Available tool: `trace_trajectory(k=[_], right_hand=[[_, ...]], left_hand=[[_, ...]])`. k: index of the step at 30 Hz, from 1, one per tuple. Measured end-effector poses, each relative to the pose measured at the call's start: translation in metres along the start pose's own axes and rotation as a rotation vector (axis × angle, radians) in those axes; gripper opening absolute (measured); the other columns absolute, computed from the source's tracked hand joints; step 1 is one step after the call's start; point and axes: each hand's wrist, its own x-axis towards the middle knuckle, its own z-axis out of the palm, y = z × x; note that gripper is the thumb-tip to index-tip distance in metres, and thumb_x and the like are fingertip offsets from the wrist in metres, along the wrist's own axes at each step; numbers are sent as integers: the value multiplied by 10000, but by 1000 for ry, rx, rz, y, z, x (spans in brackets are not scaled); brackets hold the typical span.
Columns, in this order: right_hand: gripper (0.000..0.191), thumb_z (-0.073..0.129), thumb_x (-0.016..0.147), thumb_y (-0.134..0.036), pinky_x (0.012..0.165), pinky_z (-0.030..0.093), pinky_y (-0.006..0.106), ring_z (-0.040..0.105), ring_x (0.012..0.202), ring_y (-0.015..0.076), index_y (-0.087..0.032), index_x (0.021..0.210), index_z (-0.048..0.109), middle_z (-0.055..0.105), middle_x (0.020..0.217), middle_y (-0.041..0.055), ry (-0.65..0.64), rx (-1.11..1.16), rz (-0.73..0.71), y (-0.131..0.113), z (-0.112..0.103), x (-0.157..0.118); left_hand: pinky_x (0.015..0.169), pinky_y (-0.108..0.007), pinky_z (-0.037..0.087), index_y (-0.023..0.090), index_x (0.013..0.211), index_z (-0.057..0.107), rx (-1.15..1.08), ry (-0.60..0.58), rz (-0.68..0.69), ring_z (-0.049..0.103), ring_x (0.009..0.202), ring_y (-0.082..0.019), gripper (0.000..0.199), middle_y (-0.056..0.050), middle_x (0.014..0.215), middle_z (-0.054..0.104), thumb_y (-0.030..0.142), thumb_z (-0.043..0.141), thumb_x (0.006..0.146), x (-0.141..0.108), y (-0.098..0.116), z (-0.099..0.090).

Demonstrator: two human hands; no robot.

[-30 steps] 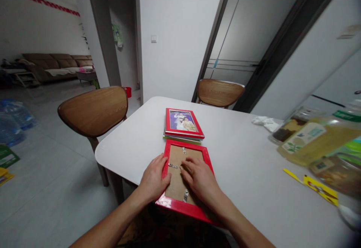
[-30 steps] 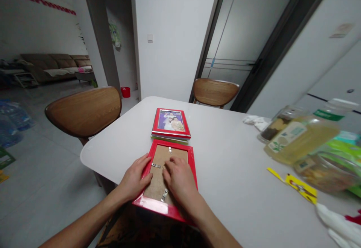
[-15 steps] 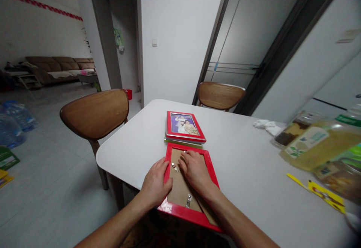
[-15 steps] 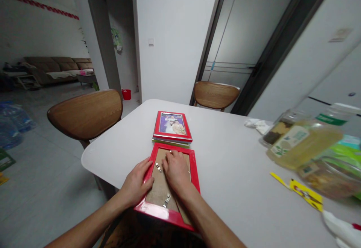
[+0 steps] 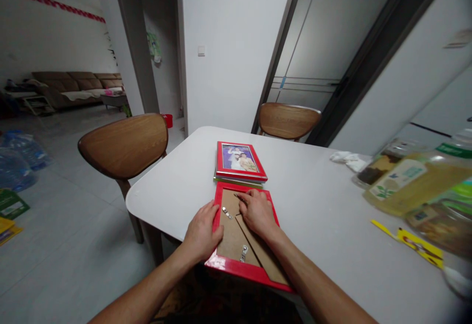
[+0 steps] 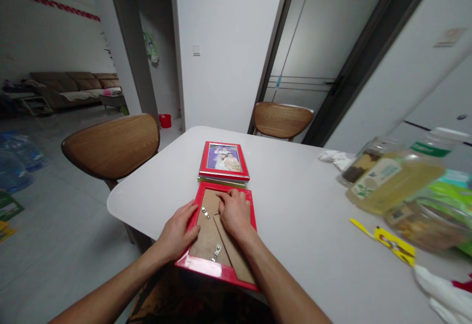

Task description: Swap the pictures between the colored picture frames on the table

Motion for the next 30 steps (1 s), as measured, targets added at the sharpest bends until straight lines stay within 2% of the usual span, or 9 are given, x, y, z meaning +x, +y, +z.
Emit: trace_trajectory(k=[2, 4, 6, 9, 12, 16, 19, 24, 30], right_hand=[[362, 413, 765, -240, 763, 360, 338, 454, 907, 200, -203, 1106, 528, 532, 1005, 93, -1, 76, -60, 3, -7, -8], [383, 442, 738, -211, 845, 341, 350, 436, 988, 190, -202, 1113, 520, 503, 1088, 85, -42, 180, -179, 7, -17, -22], [361, 487, 694, -188, 893, 324, 351, 413, 1052, 182, -227, 1044, 568, 467, 1155, 65, -154, 275, -292, 11, -28, -41], [290, 532, 654, -166, 904, 323, 360, 409, 1079, 185, -265, 907, 632, 464, 1171, 40, -298, 342, -351, 11, -37, -66], [193, 552, 668, -189, 902, 313, 388, 414, 1073, 197, -286, 796, 659, 500, 1128, 32, -265, 325, -340, 6, -35, -76], [121, 557, 683, -228, 900, 294, 423, 441, 1035, 201, -281, 729, 656, 528, 1074, 32, -199, 274, -318, 1, -25, -73], [148, 543, 692, -252, 887, 321, 397, 450, 1021, 197, -259, 805, 637, 520, 1077, 49, -150, 275, -293, 2, -21, -72], [361, 532, 686, -312, 848, 369, 372, 464, 952, 219, -156, 1009, 569, 506, 1078, 117, -36, 195, -146, 7, -17, -71], [351, 473, 697, -228, 822, 379, 318, 485, 886, 194, -133, 1024, 559, 566, 962, 97, -60, 169, -99, 1, -17, -61]], left_hand=[[979, -345, 310, 106, 1155, 448, -4, 5, 2, 394, 1136, -205, 454, -116, 1238, 439, 179, 465, 707, 0, 0, 0], [978, -347, 311, 115, 1154, 447, -10, 8, 6, 394, 1135, -205, 452, -111, 1240, 437, 184, 470, 708, -1, 0, 0], [977, -352, 310, 119, 1153, 446, -12, 11, 6, 394, 1134, -207, 446, -112, 1238, 438, 190, 470, 713, -1, 1, 0], [975, -354, 310, 127, 1149, 446, -16, 16, 3, 391, 1136, -204, 434, -107, 1235, 440, 183, 463, 719, -1, 1, 0], [975, -357, 308, 138, 1157, 437, -24, 14, 4, 387, 1139, -203, 446, -98, 1237, 439, 173, 466, 714, -1, 1, -1], [971, -355, 313, 144, 1156, 439, -26, 22, 5, 394, 1134, -199, 438, -95, 1230, 445, 179, 457, 721, -1, 1, -1], [972, -347, 313, 135, 1160, 438, -24, 20, 3, 395, 1132, -198, 448, -101, 1236, 440, 183, 464, 715, -1, 2, -2], [977, -356, 304, 131, 1164, 441, -24, 5, -21, 387, 1141, -204, 453, -103, 1246, 433, 193, 466, 716, -1, 1, -1], [983, -340, 292, 106, 1175, 434, -4, -11, -38, 378, 1148, -205, 475, -114, 1247, 429, 226, 475, 718, -1, -1, 0]])
